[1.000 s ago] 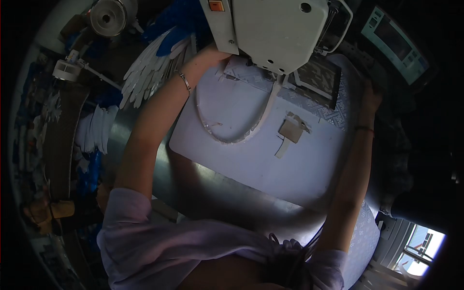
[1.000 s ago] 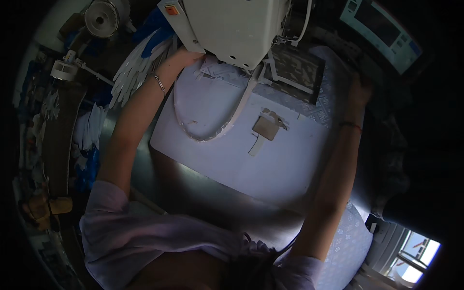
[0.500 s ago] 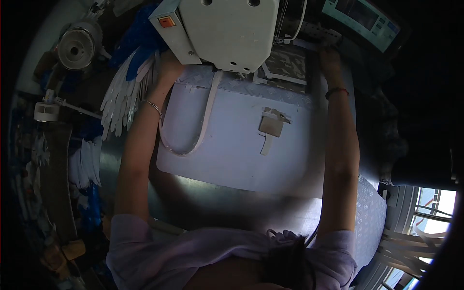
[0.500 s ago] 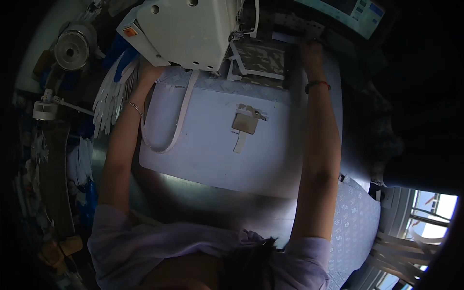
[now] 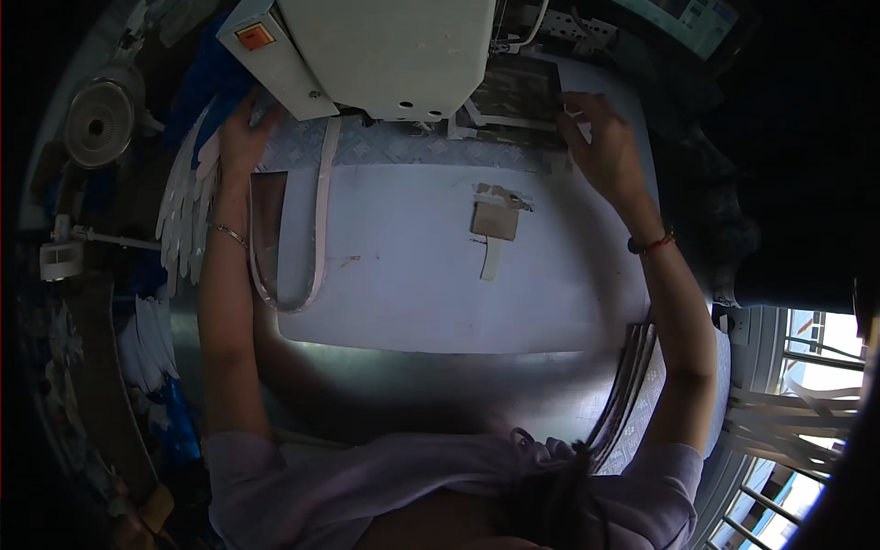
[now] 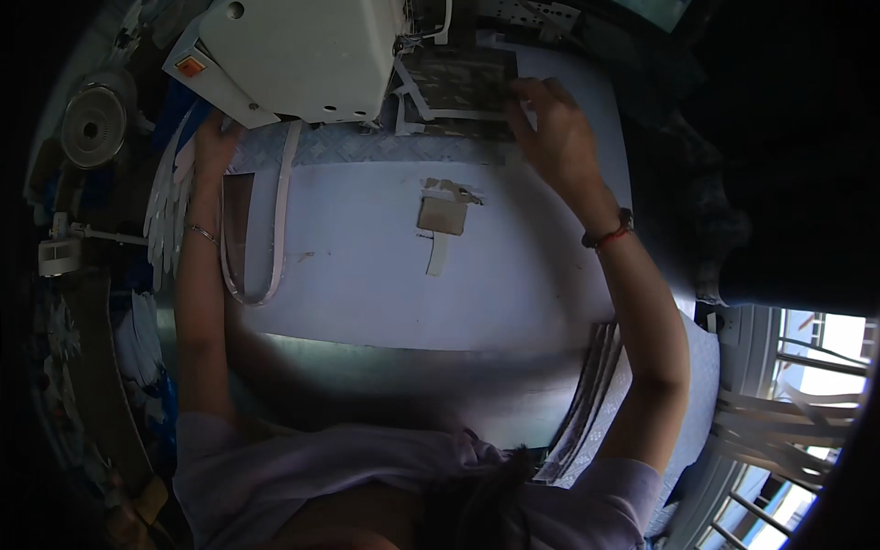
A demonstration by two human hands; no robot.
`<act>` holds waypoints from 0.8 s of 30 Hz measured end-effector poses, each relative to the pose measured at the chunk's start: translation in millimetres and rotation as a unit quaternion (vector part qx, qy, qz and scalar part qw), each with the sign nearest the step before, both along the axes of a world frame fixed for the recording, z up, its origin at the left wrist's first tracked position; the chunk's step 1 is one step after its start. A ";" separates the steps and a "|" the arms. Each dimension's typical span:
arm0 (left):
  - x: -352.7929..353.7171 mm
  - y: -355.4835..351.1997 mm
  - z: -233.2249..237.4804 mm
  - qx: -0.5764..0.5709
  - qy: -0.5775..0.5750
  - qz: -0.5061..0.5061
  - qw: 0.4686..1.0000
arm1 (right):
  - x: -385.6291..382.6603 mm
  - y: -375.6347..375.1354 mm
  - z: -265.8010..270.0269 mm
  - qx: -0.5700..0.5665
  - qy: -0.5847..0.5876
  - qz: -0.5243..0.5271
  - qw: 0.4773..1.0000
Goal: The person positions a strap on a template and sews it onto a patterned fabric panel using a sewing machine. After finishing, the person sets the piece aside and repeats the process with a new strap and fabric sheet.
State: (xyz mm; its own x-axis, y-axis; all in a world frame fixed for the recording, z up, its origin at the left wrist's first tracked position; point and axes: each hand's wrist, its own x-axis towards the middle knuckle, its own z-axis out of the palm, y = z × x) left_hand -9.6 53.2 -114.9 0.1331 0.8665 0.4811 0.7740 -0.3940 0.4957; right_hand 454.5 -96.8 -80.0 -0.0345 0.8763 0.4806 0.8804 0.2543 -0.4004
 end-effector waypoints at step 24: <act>-17.1 11.2 -11.4 -0.088 -0.079 0.009 0.993 | -51.5 -88.1 -30.8 -0.031 -0.134 -0.018 0.990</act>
State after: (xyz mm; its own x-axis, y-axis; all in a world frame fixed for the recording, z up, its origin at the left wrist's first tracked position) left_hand -26.8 64.4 -126.4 0.0523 0.9407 0.3352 0.6872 -0.2774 0.6714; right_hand 403.0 -184.9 -110.8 -0.1213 0.9064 0.4045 0.9654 0.2025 -0.1642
